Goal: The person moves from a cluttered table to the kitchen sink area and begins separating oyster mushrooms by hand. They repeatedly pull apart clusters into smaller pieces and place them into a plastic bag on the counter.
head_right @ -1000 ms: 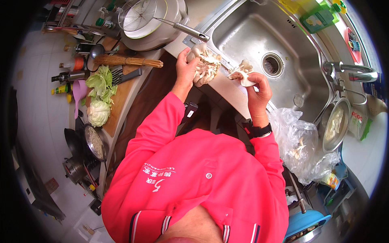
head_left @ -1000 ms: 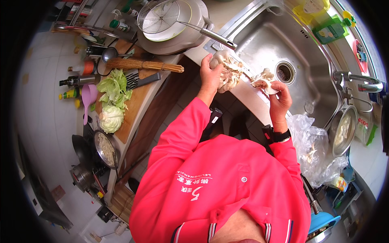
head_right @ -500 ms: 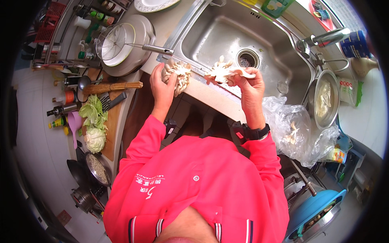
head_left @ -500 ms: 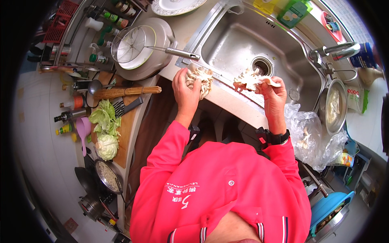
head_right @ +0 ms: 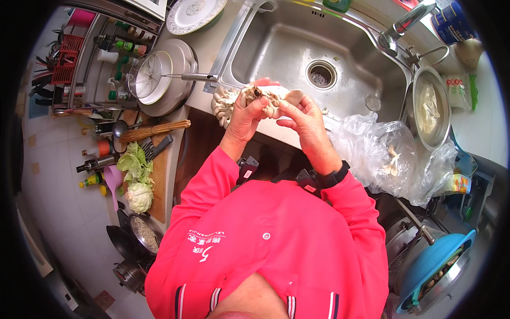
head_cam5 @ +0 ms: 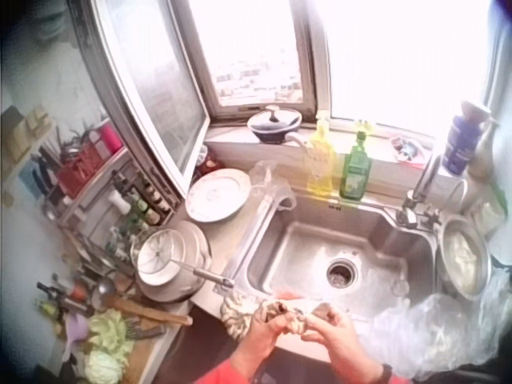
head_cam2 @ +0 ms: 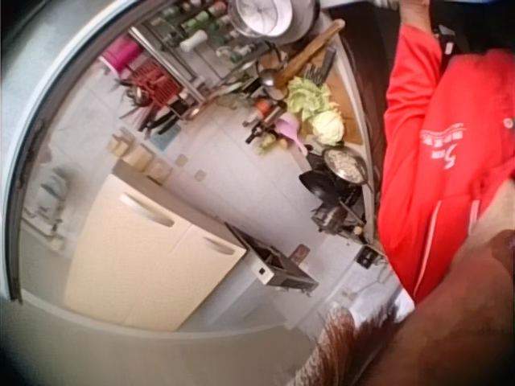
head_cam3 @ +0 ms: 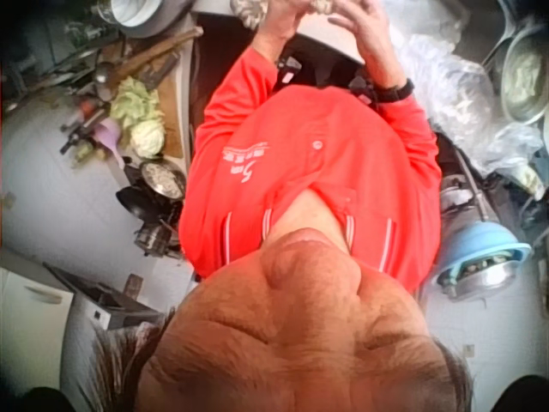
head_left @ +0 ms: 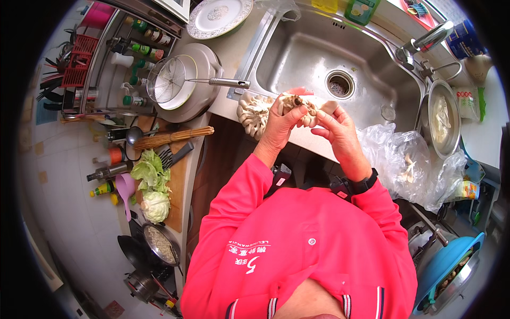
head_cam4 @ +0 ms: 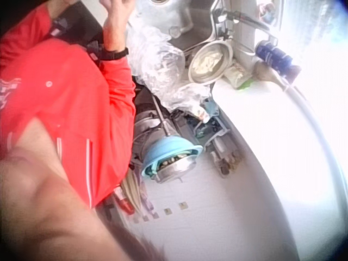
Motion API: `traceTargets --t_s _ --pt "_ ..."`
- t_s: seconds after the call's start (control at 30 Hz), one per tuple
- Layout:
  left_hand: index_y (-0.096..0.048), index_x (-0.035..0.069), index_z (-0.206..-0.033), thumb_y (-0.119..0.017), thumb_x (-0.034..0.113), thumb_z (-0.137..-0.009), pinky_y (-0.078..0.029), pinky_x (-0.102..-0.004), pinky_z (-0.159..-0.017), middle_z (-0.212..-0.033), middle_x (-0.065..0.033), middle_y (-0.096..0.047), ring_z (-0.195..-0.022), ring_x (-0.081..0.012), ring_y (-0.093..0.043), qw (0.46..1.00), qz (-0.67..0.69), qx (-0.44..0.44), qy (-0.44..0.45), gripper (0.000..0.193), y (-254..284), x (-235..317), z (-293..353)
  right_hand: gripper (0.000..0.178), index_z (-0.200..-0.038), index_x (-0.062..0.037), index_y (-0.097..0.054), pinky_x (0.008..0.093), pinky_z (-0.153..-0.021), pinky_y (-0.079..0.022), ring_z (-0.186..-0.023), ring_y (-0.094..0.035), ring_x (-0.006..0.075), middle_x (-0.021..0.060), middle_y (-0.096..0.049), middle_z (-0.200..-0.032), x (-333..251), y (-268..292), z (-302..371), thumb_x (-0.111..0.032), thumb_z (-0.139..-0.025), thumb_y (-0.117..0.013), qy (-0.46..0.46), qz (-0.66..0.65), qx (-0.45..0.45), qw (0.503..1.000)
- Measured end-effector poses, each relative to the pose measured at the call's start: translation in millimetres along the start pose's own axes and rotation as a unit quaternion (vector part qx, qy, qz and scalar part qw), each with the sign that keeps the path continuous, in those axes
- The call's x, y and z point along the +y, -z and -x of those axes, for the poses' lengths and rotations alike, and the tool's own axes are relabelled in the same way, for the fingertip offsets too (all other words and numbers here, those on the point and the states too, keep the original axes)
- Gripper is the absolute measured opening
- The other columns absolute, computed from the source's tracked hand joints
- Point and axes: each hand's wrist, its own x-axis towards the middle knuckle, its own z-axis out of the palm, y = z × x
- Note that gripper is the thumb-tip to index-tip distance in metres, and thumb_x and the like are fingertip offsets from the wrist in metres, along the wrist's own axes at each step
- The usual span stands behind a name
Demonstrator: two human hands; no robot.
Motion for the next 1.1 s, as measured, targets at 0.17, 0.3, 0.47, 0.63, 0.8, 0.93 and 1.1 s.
traceTargets --t_s 0.17,0.3,0.47,0.63,0.8,0.93,1.1 --pt "-0.058 0.001 -0.113 -0.069 0.022 -0.084 -0.047 -0.0222 -0.057 -0.087 -0.0045 -0.065 -0.069 -0.0098 -0.061 0.995 -0.003 -0.035 0.094 0.037 3.1 3.7 -4.4 0.037 -0.117 -0.0046 -0.054 0.0245 -0.073 -0.05 -0.097 -0.058 0.0113 0.0058 -0.061 -0.107 -20.2 18.2 2.1 -0.027 -0.09 -0.064 0.042 0.176 0.032 0.983" --pt "-0.058 0.004 -0.105 -0.067 0.022 -0.085 -0.04 -0.0203 -0.048 -0.076 -0.002 -0.062 -0.055 -0.0063 -0.052 0.993 0.005 -0.007 0.118 0.029 -2.4 3.8 -4.4 0.042 -0.118 -0.0014 -0.054 0.0241 -0.066 -0.049 -0.081 -0.06 0.0104 0.0044 -0.06 -0.094 -28.6 21.5 -10.3 -0.024 -0.086 -0.069 0.077 0.23 -0.05 0.969" --pt "-0.057 0.004 -0.1 -0.066 0.021 -0.085 -0.038 -0.0202 -0.043 -0.074 -0.0032 -0.061 -0.05 -0.0059 -0.048 0.985 0.022 -0.031 0.165 0.025 -3.0 5.2 -4.9 0.036 -0.104 0.004 -0.062 0.0227 -0.06 -0.048 -0.07 -0.059 0.0074 0.0046 -0.06 -0.083 -42.1 26.9 -18.5 -0.021 -0.081 -0.072 0.036 0.356 -0.095 0.929" --pt "-0.057 0.003 -0.102 -0.064 0.027 -0.087 -0.04 -0.0209 -0.043 -0.076 -0.0061 -0.063 -0.051 -0.0082 -0.052 0.98 0.041 -0.065 0.186 0.029 -2.4 -2.7 -6.3 0.028 -0.101 0.0028 -0.064 0.0277 -0.062 -0.049 -0.069 -0.06 0.015 0.0095 -0.062 -0.086 -47.4 30.2 -23.1 -0.016 -0.08 -0.064 0.106 0.43 -0.063 0.895" --pt "-0.059 0.001 -0.102 -0.063 0.029 -0.087 -0.041 -0.0217 -0.044 -0.078 -0.0083 -0.065 -0.053 -0.0099 -0.055 0.974 0.051 -0.076 0.207 0.031 -3.2 -2.5 -8.8 0.023 -0.099 0.0012 -0.065 0.0242 -0.055 -0.046 -0.064 -0.057 0.0099 0.006 -0.061 -0.076 -45.4 21.5 -18.2 -0.017 -0.085 -0.062 0.079 0.387 -0.076 0.916" --pt "-0.061 0.0 -0.101 -0.063 0.028 -0.087 -0.041 -0.0221 -0.043 -0.078 -0.0086 -0.065 -0.051 -0.0102 -0.054 0.973 0.05 -0.077 0.21 0.03 -1.1 -5.7 -10.3 0.023 -0.095 0.0013 -0.065 0.022 -0.047 -0.04 -0.054 -0.05 0.0056 0.0014 -0.057 -0.066 -52.7 19.6 -17.3 -0.019 -0.088 -0.059 0.039 0.344 -0.105 0.932" --pt "-0.06 -0.003 -0.104 -0.06 0.03 -0.09 -0.042 -0.024 -0.051 -0.085 -0.0129 -0.065 -0.064 -0.0138 -0.057 0.958 0.072 -0.117 0.252 0.036 11.7 -9.8 -15.1 0.028 -0.097 0.0007 -0.065 0.0189 -0.044 -0.034 -0.053 -0.046 0.0035 -0.0016 -0.056 -0.072 -65.7 33.0 -26.7 -0.026 -0.09 -0.059 -0.077 0.299 -0.168 0.936"
